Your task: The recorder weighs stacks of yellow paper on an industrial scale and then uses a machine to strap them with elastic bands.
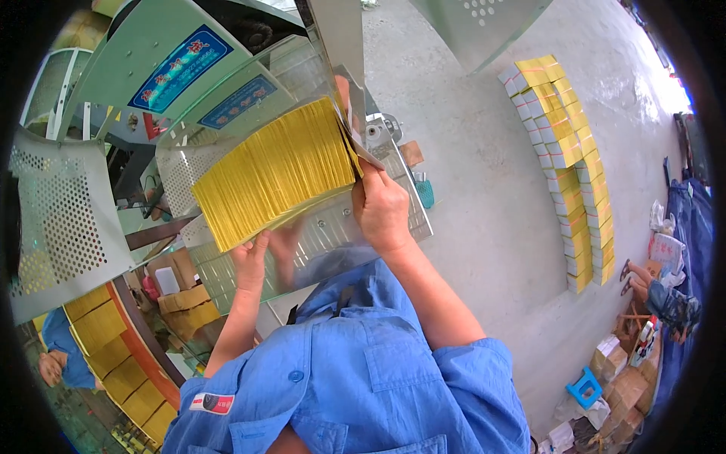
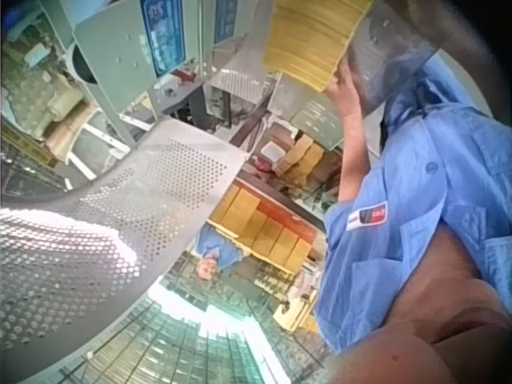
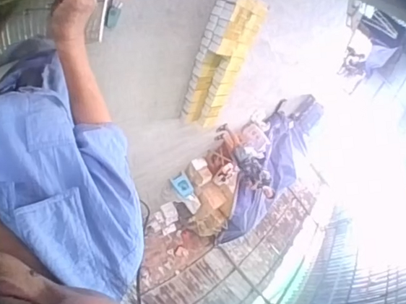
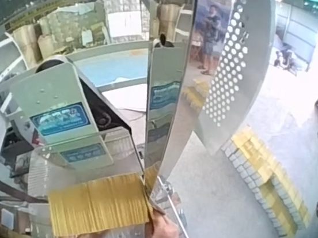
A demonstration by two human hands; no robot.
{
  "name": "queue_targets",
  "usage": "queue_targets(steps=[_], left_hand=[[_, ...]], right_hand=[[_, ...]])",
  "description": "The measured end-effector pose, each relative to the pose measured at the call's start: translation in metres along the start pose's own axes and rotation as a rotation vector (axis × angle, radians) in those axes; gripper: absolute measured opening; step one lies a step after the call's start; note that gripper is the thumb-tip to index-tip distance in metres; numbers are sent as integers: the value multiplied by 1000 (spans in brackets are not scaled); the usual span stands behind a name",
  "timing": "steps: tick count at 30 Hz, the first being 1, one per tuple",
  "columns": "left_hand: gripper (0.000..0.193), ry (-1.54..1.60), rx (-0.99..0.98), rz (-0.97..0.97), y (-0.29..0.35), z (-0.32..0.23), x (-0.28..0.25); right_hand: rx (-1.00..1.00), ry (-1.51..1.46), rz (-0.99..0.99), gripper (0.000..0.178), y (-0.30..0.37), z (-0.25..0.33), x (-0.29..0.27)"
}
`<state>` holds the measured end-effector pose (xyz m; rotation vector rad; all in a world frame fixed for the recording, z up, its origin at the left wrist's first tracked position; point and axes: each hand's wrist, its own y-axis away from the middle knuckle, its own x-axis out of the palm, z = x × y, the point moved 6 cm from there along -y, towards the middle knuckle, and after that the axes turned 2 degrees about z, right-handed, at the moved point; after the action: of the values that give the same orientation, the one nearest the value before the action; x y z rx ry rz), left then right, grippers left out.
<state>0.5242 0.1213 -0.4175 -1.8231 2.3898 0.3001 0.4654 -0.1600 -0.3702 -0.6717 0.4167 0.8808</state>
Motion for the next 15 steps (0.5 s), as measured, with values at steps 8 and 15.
queue_targets(steps=[8,15], left_hand=[[34,11,63,-17,-2,-8,3],[33,-29,8,9,-1,-3,2]], right_hand=[[131,-7,-46,42,4,-2,-2],[115,0,62,33,-2,2,-7]])
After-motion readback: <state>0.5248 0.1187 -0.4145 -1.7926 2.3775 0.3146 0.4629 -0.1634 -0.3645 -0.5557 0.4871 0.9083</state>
